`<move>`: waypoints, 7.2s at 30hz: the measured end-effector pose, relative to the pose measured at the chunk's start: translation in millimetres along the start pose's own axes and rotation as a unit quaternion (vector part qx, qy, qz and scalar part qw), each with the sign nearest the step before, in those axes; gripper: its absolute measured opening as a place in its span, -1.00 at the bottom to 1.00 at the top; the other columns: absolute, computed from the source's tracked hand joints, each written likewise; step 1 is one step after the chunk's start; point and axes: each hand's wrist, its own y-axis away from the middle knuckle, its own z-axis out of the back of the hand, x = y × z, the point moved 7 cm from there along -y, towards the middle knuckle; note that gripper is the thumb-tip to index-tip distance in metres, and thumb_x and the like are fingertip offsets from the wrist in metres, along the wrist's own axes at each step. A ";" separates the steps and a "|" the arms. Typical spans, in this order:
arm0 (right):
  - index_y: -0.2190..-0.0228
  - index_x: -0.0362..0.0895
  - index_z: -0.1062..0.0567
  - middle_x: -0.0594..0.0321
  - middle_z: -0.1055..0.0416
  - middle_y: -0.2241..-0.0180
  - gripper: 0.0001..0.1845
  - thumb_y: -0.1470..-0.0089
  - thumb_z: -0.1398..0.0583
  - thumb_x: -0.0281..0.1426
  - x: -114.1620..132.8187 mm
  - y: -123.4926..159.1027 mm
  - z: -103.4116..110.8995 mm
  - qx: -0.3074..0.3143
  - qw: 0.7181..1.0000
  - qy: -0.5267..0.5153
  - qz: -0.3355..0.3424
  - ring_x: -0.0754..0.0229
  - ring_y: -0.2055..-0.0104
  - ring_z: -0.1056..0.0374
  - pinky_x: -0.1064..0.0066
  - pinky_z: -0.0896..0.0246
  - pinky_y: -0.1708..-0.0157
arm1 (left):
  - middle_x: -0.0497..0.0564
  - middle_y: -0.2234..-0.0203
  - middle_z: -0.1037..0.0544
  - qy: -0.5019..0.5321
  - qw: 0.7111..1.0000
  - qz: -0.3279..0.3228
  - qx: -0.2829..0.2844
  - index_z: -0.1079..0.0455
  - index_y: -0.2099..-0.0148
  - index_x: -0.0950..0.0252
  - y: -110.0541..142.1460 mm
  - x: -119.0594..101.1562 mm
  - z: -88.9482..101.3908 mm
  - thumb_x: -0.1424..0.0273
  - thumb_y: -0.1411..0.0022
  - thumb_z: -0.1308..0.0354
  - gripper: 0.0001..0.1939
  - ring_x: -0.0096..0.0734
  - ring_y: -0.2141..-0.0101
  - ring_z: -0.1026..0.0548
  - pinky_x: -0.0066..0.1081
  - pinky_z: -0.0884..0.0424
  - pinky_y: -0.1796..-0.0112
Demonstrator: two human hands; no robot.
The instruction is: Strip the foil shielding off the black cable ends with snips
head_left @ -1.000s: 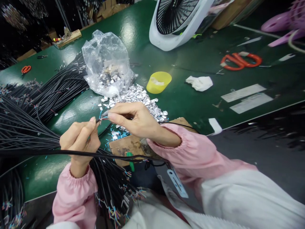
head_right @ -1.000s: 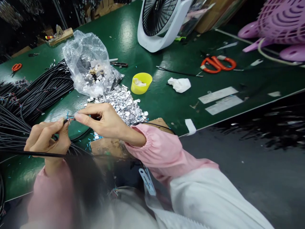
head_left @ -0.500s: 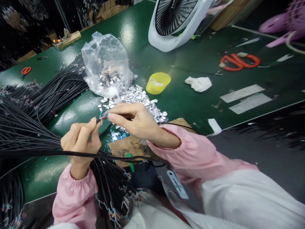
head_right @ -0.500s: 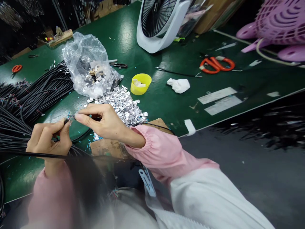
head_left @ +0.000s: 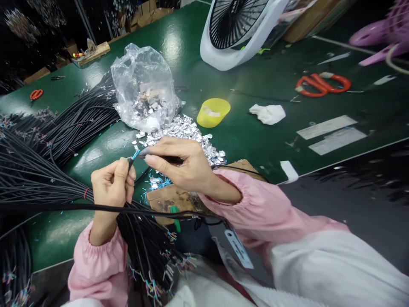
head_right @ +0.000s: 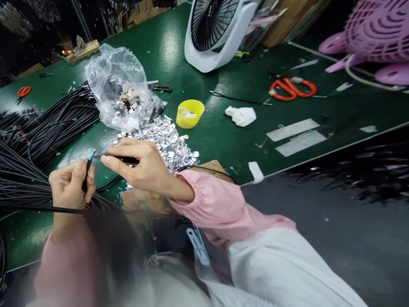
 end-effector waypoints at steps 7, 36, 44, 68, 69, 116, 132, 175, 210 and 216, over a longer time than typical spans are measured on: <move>0.45 -0.25 -0.57 0.21 -0.43 0.53 -0.83 -0.03 -0.20 -0.41 -4.6 0.6 -0.9 -0.012 0.999 -0.031 -0.008 0.37 0.52 -0.27 0.52 -0.13 0.54 | -0.17 0.86 -0.12 0.105 0.983 0.104 0.111 -0.16 0.69 0.29 -4.8 13.3 -11.8 -0.01 -0.03 -0.15 -0.47 -0.71 0.90 -0.01 -0.56 0.18 0.89; 0.63 -0.16 -0.25 0.45 -0.05 0.70 -0.59 -0.15 -0.05 -0.18 -14.4 -2.2 -16.6 0.084 0.975 -0.191 -0.078 0.44 0.70 0.03 0.53 0.09 0.69 | -0.18 0.72 -0.28 0.017 0.994 -0.098 0.051 -0.26 0.60 0.34 -5.4 -3.0 -18.4 0.44 0.08 -0.30 -0.75 -0.70 0.70 -0.20 -0.64 -0.14 0.69; 0.57 -0.14 -0.33 0.30 -0.21 0.57 -0.76 -0.13 -0.07 -0.42 12.0 3.6 30.8 -0.203 0.951 0.187 0.138 0.34 0.52 -0.10 0.46 0.01 0.53 | -0.15 0.75 -0.28 0.024 0.998 -0.035 0.048 -0.35 0.57 0.35 -3.0 5.7 -15.1 0.38 0.03 -0.27 -0.80 -0.69 0.73 -0.15 -0.62 -0.04 0.73; 0.59 -0.22 -0.46 0.40 -0.18 0.68 -0.69 0.09 -0.28 -0.21 -9.3 -11.2 9.1 -0.010 0.996 -0.072 -0.049 0.45 0.65 -0.02 0.54 0.05 0.69 | -0.17 0.76 -0.25 0.024 0.999 -0.046 0.010 -0.34 0.58 0.33 -0.6 5.2 -8.8 0.34 0.04 -0.30 -0.77 -0.69 0.74 -0.14 -0.61 -0.07 0.73; 0.58 -0.21 -0.47 0.38 -0.23 0.66 -0.75 0.08 -0.28 -0.27 -2.7 -9.6 11.4 -0.023 0.999 -0.047 0.001 0.43 0.63 -0.07 0.54 -0.01 0.66 | -0.17 0.77 -0.24 0.017 0.999 -0.044 0.000 -0.34 0.57 0.34 -0.2 5.8 -8.0 0.35 0.03 -0.29 -0.77 -0.69 0.75 -0.13 -0.62 -0.06 0.74; 0.57 -0.21 -0.47 0.33 -0.31 0.64 -0.78 -0.01 -0.24 -0.33 6.6 -4.5 18.5 -0.079 0.996 -0.020 0.046 0.41 0.60 -0.15 0.53 -0.05 0.61 | -0.09 0.59 -0.44 -0.185 0.934 -0.262 -0.156 -0.45 0.39 0.30 16.8 -18.5 -6.9 0.46 -0.14 -0.16 -0.93 -0.56 0.57 -0.37 -0.51 -0.30 0.50; 0.44 -0.25 -0.48 0.27 -0.33 0.53 -0.90 -0.04 -0.16 -0.48 7.2 -6.5 7.3 0.024 0.995 0.003 0.093 0.39 0.50 -0.20 0.54 -0.12 0.52 | -0.08 0.62 -0.40 -0.111 0.981 -0.158 -0.013 -0.40 0.47 0.32 9.2 -8.4 -13.2 0.40 -0.24 -0.03 -0.75 -0.56 0.59 -0.33 -0.52 -0.23 0.54; 0.51 -0.27 -0.48 0.28 -0.37 0.57 -0.94 0.08 -0.18 -0.53 2.3 -7.7 8.4 0.013 0.997 0.005 0.077 0.41 0.56 -0.19 0.55 -0.09 0.60 | -0.08 0.65 -0.36 -0.075 0.990 -0.119 0.030 -0.38 0.51 0.33 8.3 -0.5 -15.3 0.34 -0.24 -0.03 -0.70 -0.59 0.62 -0.28 -0.55 -0.17 0.61; 0.28 -0.27 -0.47 0.20 -0.48 0.37 -0.81 0.02 -0.16 -0.56 -6.5 -3.2 -4.2 0.062 0.995 -0.078 0.019 0.35 0.36 -0.40 0.57 -0.30 0.40 | -0.05 0.67 -0.29 -0.023 0.992 -0.080 0.094 -0.30 0.56 0.32 5.0 6.6 -18.9 0.16 -0.25 0.01 -0.57 -0.58 0.65 -0.21 -0.52 -0.10 0.66; 0.43 -0.24 -0.49 0.25 -0.43 0.50 -0.90 0.01 -0.21 -0.44 0.7 -6.0 7.4 0.007 0.998 -0.051 0.048 0.42 0.55 -0.23 0.58 -0.16 0.57 | -0.08 0.67 -0.33 -0.023 0.993 -0.111 -0.027 -0.39 0.48 0.32 7.0 -0.1 -5.0 0.24 -0.23 -0.05 -0.68 -0.61 0.66 -0.23 -0.57 -0.13 0.66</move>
